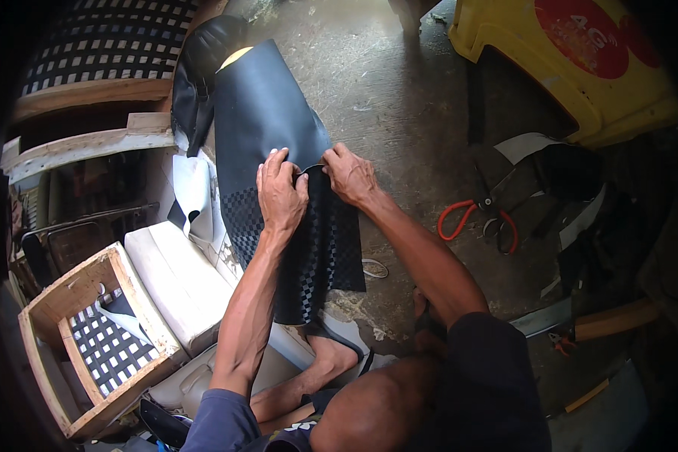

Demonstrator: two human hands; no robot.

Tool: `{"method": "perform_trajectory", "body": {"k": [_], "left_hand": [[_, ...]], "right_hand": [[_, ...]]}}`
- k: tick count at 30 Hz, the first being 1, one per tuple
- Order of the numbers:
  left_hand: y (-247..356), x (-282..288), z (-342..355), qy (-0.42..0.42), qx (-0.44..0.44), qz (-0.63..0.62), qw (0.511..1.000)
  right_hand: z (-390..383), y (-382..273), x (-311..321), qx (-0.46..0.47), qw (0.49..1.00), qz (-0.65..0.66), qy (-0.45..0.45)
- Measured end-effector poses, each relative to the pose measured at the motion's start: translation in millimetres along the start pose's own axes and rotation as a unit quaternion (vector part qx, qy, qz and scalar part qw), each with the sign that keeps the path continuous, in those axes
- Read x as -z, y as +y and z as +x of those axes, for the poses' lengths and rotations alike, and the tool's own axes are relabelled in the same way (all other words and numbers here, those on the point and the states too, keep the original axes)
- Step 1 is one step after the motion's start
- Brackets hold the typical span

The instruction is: The person applies a new seat cover to a motorcycle seat by hand, pulling the fabric tight over the foam and trimming the excess with shears.

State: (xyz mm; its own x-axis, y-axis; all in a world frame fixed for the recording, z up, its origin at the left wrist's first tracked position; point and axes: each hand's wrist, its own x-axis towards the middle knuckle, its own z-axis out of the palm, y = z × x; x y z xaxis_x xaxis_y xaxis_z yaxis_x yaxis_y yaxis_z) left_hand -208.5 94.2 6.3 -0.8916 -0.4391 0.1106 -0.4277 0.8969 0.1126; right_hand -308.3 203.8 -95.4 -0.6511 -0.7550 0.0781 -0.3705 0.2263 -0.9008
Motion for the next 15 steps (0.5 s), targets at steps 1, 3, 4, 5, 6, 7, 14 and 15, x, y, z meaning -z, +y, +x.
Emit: {"method": "perform_trajectory", "body": {"k": [1,3,4,5,6,7,14,15], "left_hand": [[0.5,-0.3,0.3,0.000,-0.002,-0.001,1.000],[0.9,-0.5,0.5,0.003,0.000,-0.002,1.000],[1.6,-1.5,0.9,0.007,0.004,-0.003,1.000],[2.1,-2.1,1.1,0.011,0.007,-0.003,1.000],[2.2,-2.2,1.5,0.013,0.008,-0.002,1.000],[2.1,-2.1,1.8,0.015,0.009,-0.001,1.000],[3.4,-0.5,3.5,0.010,-0.005,0.016,1.000],[3.2,0.6,4.3,0.002,-0.009,0.017,1.000]], "right_hand": [[0.1,1.0,-0.8,0.001,1.000,-0.004,-0.010],[1.5,1.5,-3.4,0.005,0.999,-0.011,-0.033],[1.9,1.5,-4.4,0.005,1.000,-0.004,-0.029],[2.1,1.7,-5.2,0.006,1.000,0.004,-0.024],[2.4,2.2,-5.8,0.006,1.000,0.011,-0.020],[2.4,2.5,-6.5,0.008,1.000,0.017,-0.010],[-1.3,9.8,-13.7,0.071,0.996,-0.041,0.031],[-1.0,10.7,-14.3,0.079,0.995,-0.049,0.034]]}}
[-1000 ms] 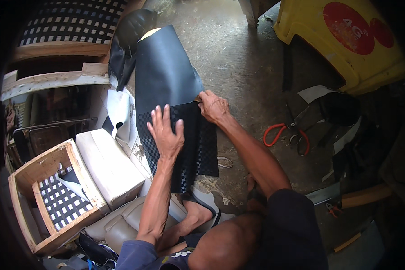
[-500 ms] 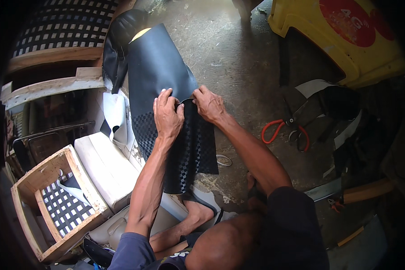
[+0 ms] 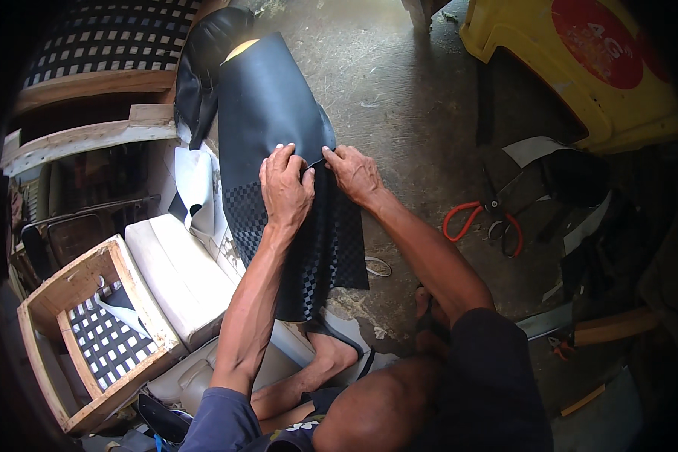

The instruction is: The person applies a new seat cover to a motorcycle seat by hand, pulling the fabric tight over the foam and trimming the excess with shears.

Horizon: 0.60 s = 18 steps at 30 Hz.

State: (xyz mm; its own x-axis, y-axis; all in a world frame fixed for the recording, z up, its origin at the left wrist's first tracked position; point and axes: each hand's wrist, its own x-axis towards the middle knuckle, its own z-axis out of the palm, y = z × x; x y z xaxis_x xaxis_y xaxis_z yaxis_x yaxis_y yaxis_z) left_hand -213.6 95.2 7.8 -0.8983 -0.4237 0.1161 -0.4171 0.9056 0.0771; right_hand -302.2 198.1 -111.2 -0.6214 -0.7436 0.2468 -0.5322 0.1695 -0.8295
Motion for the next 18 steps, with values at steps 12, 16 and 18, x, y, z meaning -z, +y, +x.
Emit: {"method": "perform_trajectory", "body": {"k": [12,16,18], "left_hand": [[-10.9,28.5,-25.4,0.057,0.003,-0.021,0.998],[-11.5,32.8,-72.4,0.075,0.074,0.017,0.994],[-9.4,32.8,-98.5,0.070,0.113,0.021,0.991]], "right_hand": [[-0.3,1.7,-1.3,-0.010,0.999,0.022,0.020],[-5.2,-3.9,0.2,-0.038,0.999,0.002,0.012],[-5.7,-5.1,-2.4,-0.043,0.999,-0.009,0.025]]}}
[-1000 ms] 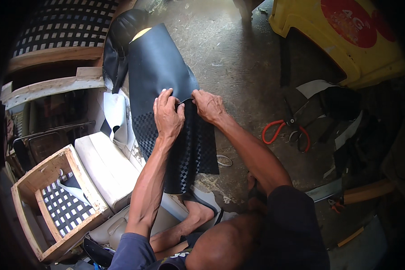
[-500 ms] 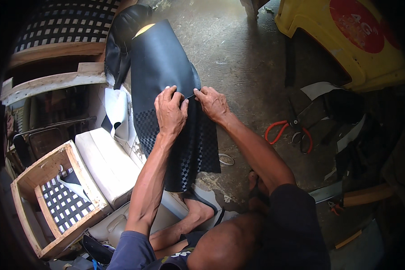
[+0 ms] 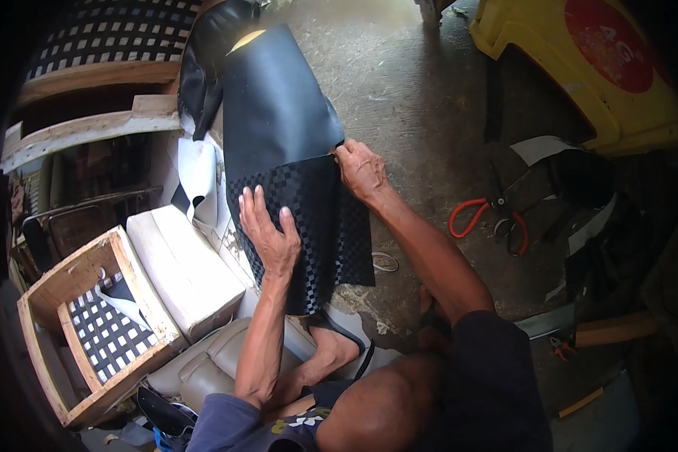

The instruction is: The person applies a new seat cover to a motorcycle seat by hand, pulling the fabric tight over the foam and trimming the excess with shears.

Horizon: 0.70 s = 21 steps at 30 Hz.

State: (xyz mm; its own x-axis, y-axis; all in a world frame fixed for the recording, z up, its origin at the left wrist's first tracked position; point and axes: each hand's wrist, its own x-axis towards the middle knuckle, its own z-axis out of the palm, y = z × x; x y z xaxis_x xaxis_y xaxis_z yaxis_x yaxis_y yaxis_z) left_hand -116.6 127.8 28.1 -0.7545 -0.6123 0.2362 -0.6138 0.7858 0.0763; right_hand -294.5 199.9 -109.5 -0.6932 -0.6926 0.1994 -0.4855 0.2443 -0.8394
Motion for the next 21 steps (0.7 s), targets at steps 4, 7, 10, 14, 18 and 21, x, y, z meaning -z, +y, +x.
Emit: {"method": "perform_trajectory", "body": {"k": [4,7,10,14,18,21], "left_hand": [[-25.6,7.1,-46.5,-0.010,0.082,-0.002,0.997],[-55.6,8.2,-87.8,-0.025,0.159,-0.007,0.987],[-94.0,8.4,-111.3,-0.030,0.233,-0.079,0.969],[-158.6,14.5,-109.5,-0.160,0.480,-0.314,0.803],[-122.3,16.7,-97.2,-0.183,0.525,-0.447,0.700],[-87.9,16.2,-119.3,-0.199,0.547,-0.455,0.673]], "right_hand": [[-2.6,-3.2,-7.7,-0.004,1.000,-0.017,-0.007],[1.7,-0.8,-9.5,-0.014,0.998,-0.053,-0.026],[0.7,-5.4,-4.5,-0.017,0.998,-0.046,-0.036],[-0.2,-10.9,-9.0,-0.030,0.998,-0.032,-0.035],[-19.0,-21.5,17.8,-0.087,0.993,0.029,0.070],[-48.2,-41.5,53.7,-0.158,0.982,0.082,0.055]]}}
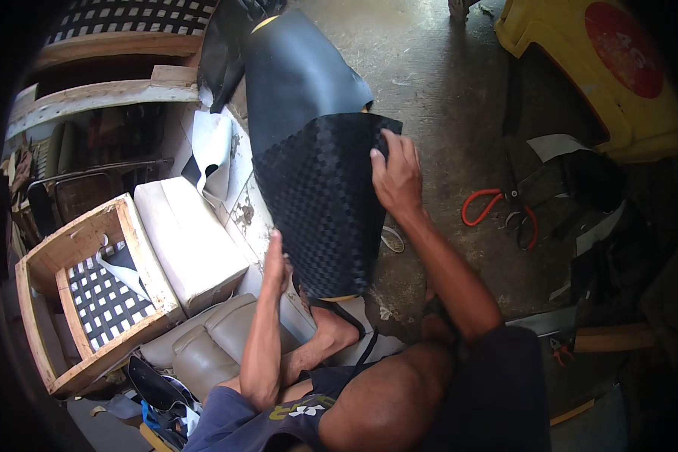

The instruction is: The person applies a new seat cover to a motorcycle seat by hand, pulling the fabric tight over the foam and trimming the excess with shears.

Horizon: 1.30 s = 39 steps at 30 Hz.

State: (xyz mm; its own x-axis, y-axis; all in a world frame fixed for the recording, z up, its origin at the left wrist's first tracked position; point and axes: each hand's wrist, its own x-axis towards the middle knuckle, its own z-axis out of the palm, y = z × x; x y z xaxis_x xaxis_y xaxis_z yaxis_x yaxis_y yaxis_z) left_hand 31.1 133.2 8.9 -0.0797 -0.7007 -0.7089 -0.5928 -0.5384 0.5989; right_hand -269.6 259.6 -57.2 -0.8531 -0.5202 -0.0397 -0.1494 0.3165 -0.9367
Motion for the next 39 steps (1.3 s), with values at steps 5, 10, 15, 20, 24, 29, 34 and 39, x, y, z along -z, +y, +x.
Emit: {"method": "perform_trajectory", "body": {"k": [5,10,15,20,24,29,34,39], "left_hand": [[-33.4,-34.7,-16.0,-0.067,-0.056,-0.127,0.988],[15.5,-49.6,1.3,0.017,-0.138,-0.079,0.987],[55.4,-32.5,68.9,0.011,-0.221,-0.051,0.974],[58.5,-58.0,84.0,-0.006,-0.206,-0.101,0.973],[58.6,-68.6,66.9,-0.060,-0.183,-0.153,0.969],[62.3,-70.8,60.5,-0.059,-0.170,-0.164,0.970],[64.8,-74.3,57.4,-0.053,-0.157,-0.167,0.972],[64.4,-66.8,67.0,-0.022,-0.173,-0.147,0.974]], "right_hand": [[-51.6,-18.8,22.0,-0.123,0.984,0.104,-0.072],[-54.9,-3.8,27.8,-0.163,0.978,0.092,-0.088],[-41.0,-15.7,20.4,-0.154,0.978,0.089,-0.109],[-46.5,-9.2,17.4,-0.141,0.980,0.098,-0.098],[-48.9,-6.4,13.6,-0.159,0.974,0.127,-0.101],[-40.0,-7.2,10.4,-0.108,0.981,0.106,-0.123],[-0.8,-10.7,-2.2,-0.080,0.981,0.102,-0.143],[28.6,-7.2,-10.1,-0.071,0.976,0.128,-0.161]]}}
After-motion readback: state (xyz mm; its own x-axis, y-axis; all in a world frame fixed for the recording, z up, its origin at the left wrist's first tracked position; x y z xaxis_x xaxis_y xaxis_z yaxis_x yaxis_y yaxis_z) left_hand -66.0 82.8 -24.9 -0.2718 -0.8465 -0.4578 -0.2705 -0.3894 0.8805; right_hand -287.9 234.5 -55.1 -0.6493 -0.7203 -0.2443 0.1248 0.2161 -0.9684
